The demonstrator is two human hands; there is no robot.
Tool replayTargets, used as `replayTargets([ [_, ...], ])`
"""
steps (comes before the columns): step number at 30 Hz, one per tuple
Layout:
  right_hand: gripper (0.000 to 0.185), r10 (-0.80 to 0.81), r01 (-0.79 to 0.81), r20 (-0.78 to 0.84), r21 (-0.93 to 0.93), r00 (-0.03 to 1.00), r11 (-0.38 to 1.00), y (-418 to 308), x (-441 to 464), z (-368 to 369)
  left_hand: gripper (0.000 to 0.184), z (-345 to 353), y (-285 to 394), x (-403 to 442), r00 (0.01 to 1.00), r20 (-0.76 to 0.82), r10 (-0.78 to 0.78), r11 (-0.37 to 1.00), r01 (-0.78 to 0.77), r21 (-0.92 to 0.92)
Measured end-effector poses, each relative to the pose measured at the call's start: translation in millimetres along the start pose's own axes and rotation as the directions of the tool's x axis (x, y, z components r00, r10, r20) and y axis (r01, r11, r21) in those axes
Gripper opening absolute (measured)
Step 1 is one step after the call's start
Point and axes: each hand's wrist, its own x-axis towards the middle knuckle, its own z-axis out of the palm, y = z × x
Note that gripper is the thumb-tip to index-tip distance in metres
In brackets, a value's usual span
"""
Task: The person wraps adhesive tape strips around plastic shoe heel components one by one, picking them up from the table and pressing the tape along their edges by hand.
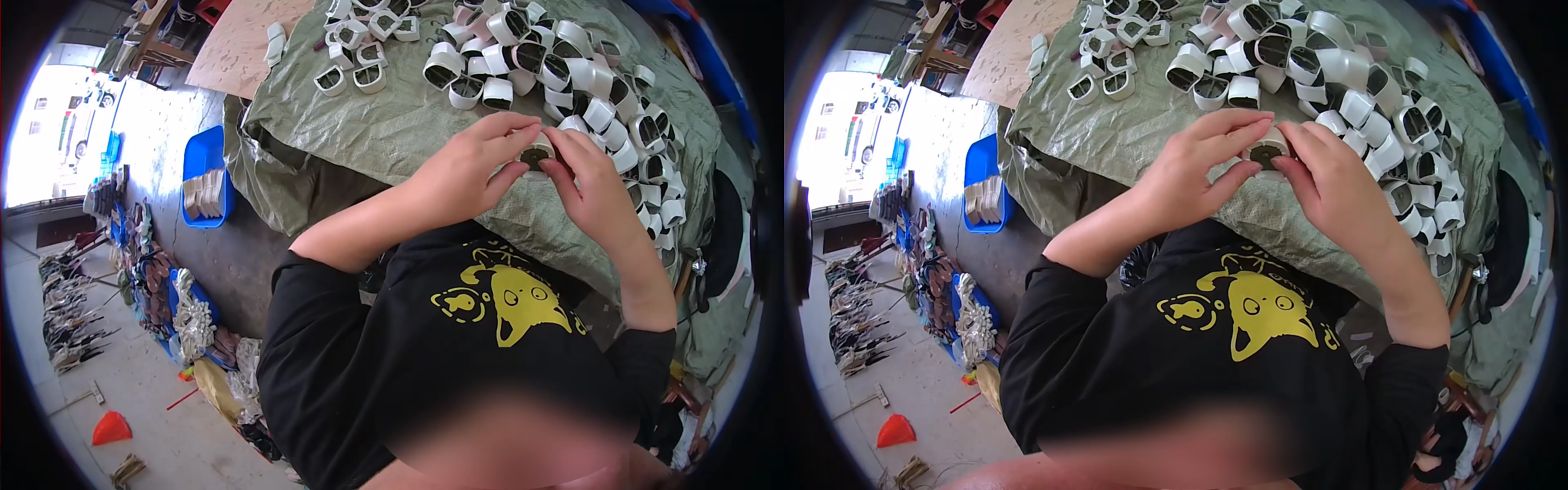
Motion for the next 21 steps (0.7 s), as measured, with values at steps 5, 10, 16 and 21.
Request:
replayTargets([
  [5,0.051,-0.012,0.011,-0.031,-0.024,0.999,1.0,10.8,-0.9,4.5,0.05,6.6,-9.0,-5.2,1.0,-0.008,0.017,1.0,-0.017,0.003],
  [10,0.059,0.019,-0.032,0.099,0.129,0.995,0.991,-2.5,2.5,-16.3,0.054,-6.5,-10.0,-1.8,0.987,0.091,-0.135,0.964,0.152,-0.219],
  [16,0.063,-0.036,0.039,-0.033,0.098,0.999,0.994,-3.0,-1.5,-12.2,0.056,-9.4,0.0,3.0,1.0,0.018,-0.019,0.982,0.022,-0.188],
  [21,0.055,-0.062,0.074,-0.133,0.087,0.989,0.994,-10.8,-3.4,-1.6,0.055,-6.5,3.9,-0.3,0.998,0.012,-0.063,0.994,0.063,-0.088],
])
